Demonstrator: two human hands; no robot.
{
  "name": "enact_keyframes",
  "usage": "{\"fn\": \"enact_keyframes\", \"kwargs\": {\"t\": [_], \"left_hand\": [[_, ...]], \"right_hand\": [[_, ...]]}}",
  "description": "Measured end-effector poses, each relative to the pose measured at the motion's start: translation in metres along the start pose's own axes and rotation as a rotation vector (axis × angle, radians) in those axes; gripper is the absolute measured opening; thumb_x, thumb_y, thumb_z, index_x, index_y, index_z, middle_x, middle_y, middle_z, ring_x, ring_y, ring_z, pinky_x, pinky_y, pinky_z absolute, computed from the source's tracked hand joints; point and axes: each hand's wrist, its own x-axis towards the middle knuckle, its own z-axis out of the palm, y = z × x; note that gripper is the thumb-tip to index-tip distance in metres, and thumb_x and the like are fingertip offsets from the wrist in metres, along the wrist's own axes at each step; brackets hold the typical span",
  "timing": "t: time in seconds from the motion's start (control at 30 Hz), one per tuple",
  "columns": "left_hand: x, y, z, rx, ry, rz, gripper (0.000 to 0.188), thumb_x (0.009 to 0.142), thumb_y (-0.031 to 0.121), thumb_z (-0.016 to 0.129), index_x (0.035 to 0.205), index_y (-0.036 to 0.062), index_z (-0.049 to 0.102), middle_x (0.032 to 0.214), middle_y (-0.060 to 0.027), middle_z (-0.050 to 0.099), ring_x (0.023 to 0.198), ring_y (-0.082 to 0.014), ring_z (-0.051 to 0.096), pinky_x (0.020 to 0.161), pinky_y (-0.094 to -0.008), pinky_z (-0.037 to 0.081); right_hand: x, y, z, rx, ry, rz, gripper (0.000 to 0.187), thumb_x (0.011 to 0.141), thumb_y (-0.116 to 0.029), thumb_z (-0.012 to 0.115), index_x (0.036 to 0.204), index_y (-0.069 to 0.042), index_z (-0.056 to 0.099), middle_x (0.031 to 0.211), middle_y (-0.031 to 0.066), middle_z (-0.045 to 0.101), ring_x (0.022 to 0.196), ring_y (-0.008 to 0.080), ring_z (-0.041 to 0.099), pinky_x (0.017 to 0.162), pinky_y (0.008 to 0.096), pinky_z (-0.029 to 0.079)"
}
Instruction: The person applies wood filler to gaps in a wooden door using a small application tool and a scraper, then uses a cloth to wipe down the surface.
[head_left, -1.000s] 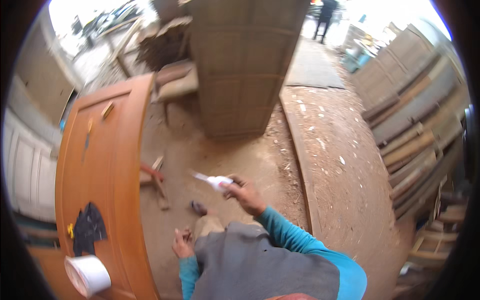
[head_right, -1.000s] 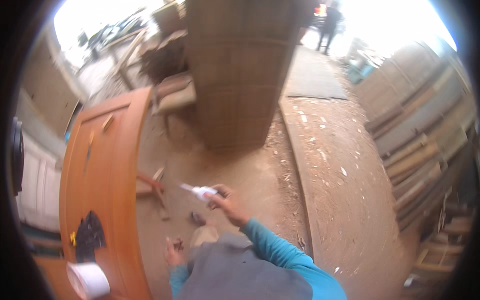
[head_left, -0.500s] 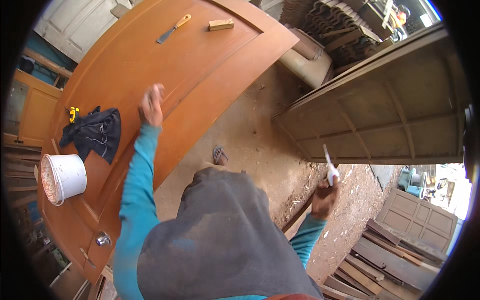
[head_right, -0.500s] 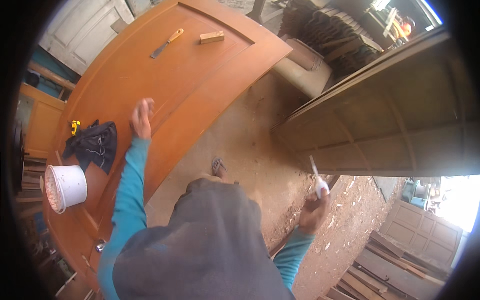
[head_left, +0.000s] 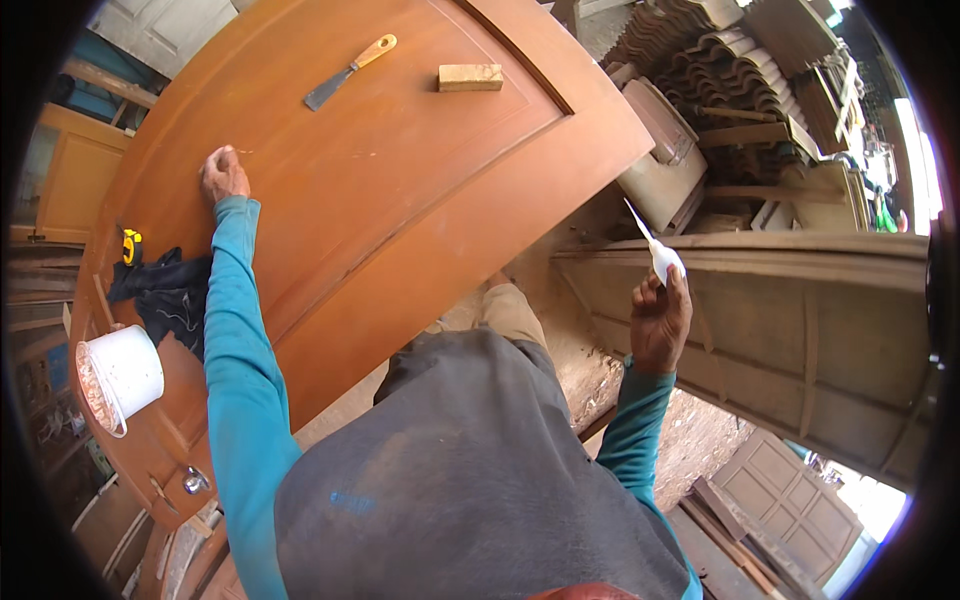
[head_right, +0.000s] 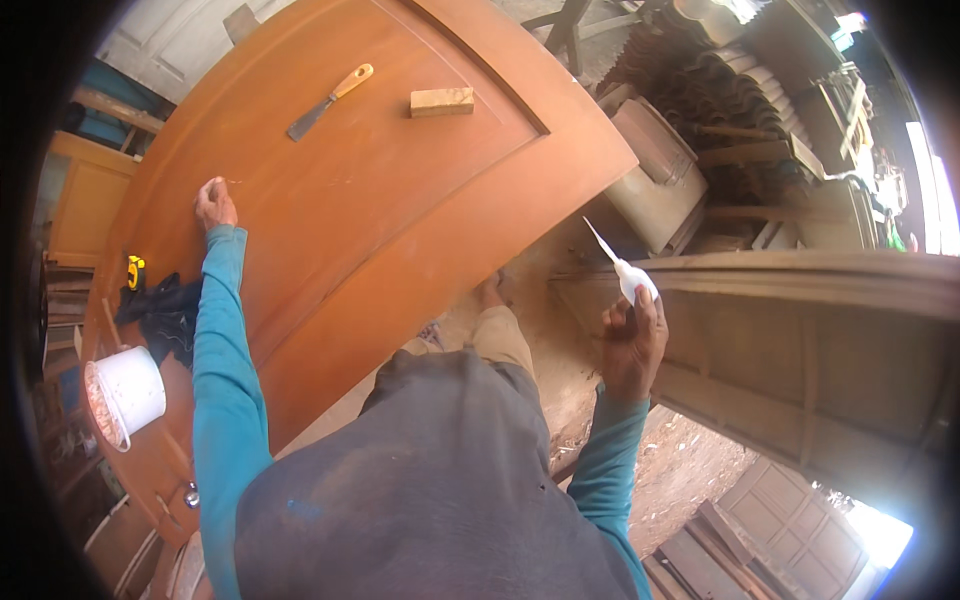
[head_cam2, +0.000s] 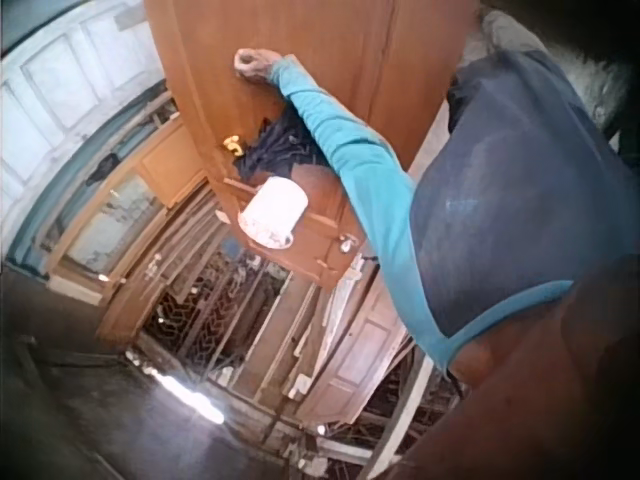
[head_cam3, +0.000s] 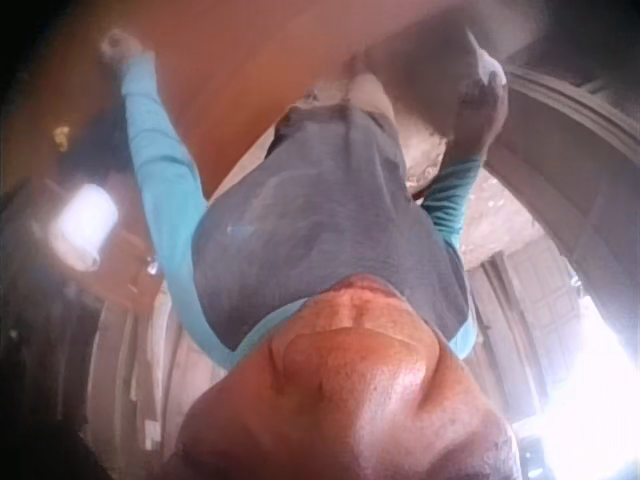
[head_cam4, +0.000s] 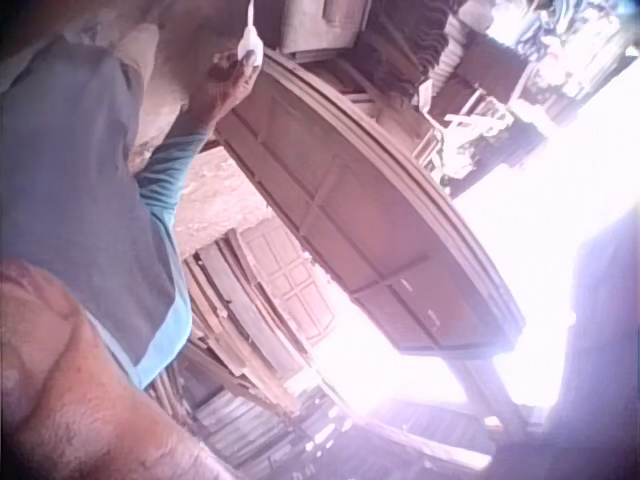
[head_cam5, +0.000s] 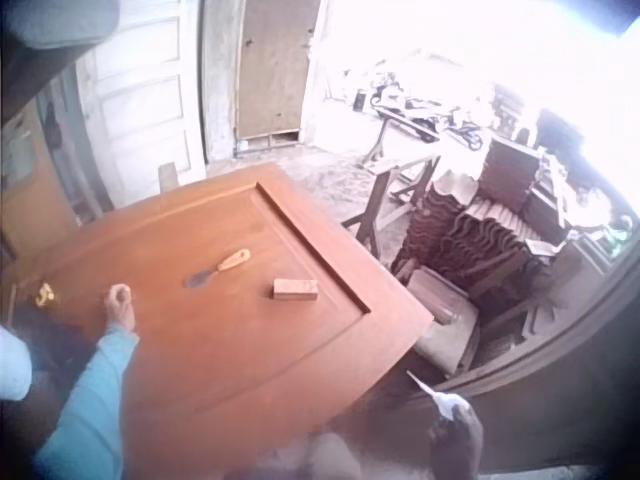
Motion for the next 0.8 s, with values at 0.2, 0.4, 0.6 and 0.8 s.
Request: {"fn": "enact_keyframes", "kwargs": {"t": [0.2,0.4,0.6,0.8], "left_hand": [[-0.013,0.017,0.008,0.309,0.171,0.066,0.036,0.094,0.038,0.064,0.108,0.006,0.072,0.118,-0.0178,0.066,0.112,-0.0329,0.062,0.099,-0.0429,0.049],[-0.016,0.017,-0.006,0.515,0.121,0.205,0.029,0.095,0.029,0.067,0.11,0.0051,0.071,0.117,-0.0185,0.065,0.105,-0.031,0.063,0.093,-0.0423,0.052],[-0.021,0.021,-0.008,0.424,0.046,0.013,0.032,0.098,0.029,0.066,0.112,0.0005,0.07,0.115,-0.0163,0.064,0.098,-0.0238,0.068,0.086,-0.0354,0.055],[-0.016,0.038,-0.01,0.617,0.049,-0.01,0.039,0.096,0.033,0.068,0.115,-0.0015,0.069,0.108,-0.0156,0.07,0.102,-0.024,0.068,0.088,-0.0344,0.055]], "right_hand": [[0.138,-0.005,0.028,0.005,-0.103,0.142,0.027,0.104,-0.03,0.055,0.116,-0.005,0.057,0.094,0.0075,0.06,0.077,0.0145,0.054,0.069,0.0284,0.046],[0.263,0.007,0.04,0.012,-0.238,0.294,0.025,0.101,-0.029,0.058,0.111,-0.007,0.06,0.11,0.0202,0.067,0.079,0.0236,0.065,0.073,0.0317,0.052],[0.322,0.023,0.062,-0.021,-0.272,0.383,0.035,0.106,-0.035,0.052,0.122,-0.005,0.057,0.096,0.0102,0.059,0.064,0.0133,0.043,0.056,0.0259,0.039],[0.342,0.035,0.081,0.075,-0.553,0.594,0.04,0.104,-0.036,0.056,0.125,-0.002,0.053,0.09,0.0067,0.048,0.056,0.0062,0.044,0.047,0.0202,0.041]]}}
